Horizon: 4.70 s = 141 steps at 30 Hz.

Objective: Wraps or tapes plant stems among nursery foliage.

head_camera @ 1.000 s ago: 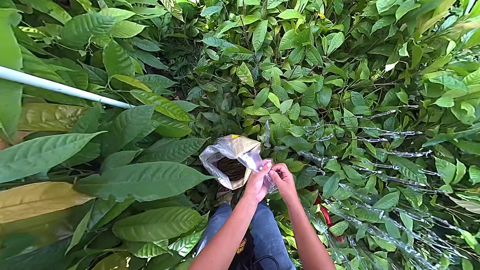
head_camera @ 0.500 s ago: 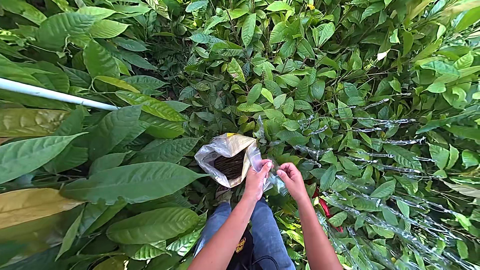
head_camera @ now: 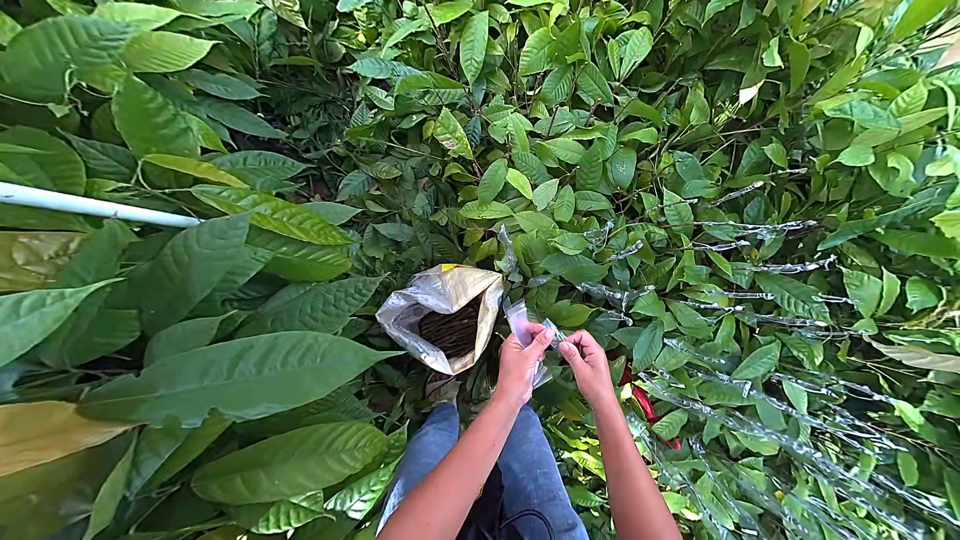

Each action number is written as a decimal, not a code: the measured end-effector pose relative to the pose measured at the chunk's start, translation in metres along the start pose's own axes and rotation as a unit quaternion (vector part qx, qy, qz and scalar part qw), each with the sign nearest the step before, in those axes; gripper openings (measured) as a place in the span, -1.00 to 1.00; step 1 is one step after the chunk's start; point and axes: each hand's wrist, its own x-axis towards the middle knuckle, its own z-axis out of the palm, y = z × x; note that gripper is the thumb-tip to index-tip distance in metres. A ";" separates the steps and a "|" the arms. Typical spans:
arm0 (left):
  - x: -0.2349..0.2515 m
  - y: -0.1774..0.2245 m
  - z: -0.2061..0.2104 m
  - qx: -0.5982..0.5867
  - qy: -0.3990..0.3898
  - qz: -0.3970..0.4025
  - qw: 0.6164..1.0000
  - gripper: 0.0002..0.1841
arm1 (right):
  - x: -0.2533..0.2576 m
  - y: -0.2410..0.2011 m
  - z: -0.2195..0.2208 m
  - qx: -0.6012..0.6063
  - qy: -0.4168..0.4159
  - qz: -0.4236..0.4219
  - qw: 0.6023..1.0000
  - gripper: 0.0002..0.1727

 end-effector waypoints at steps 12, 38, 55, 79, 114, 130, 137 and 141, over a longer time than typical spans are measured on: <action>0.000 -0.003 0.003 0.040 -0.044 -0.057 0.997 -0.81 | -0.016 -0.033 -0.069 -0.277 0.043 -0.002 0.960 -0.70; -0.006 0.002 -0.028 0.057 -0.086 -0.008 0.995 -0.59 | 0.104 0.005 -0.076 -0.609 -0.113 0.393 0.679 -0.52; -0.009 0.005 -0.035 0.050 -0.105 -0.017 0.993 -0.52 | 0.135 0.067 -0.036 -0.669 -0.197 0.384 0.605 -0.55; 0.013 0.012 -0.035 0.066 -0.081 -0.043 0.994 -0.54 | 0.071 0.127 -0.083 0.383 0.309 0.341 0.801 -0.76; 0.009 0.006 0.021 -0.107 -0.015 -0.151 0.983 -0.93 | 0.010 -0.008 -0.003 -0.059 -0.016 0.003 0.998 -0.75; 0.012 0.000 0.009 0.038 -0.039 0.000 0.999 -0.87 | 0.011 -0.002 -0.021 -0.054 -0.033 0.025 0.998 -0.83; 0.010 0.006 0.012 0.011 0.011 -0.002 1.000 -0.84 | 0.022 -0.023 -0.025 -0.190 -0.066 -0.024 0.979 -0.70; 0.010 0.013 0.014 -0.003 0.011 0.007 1.000 -0.85 | 0.030 -0.037 -0.027 -0.190 -0.092 -0.016 0.977 -0.60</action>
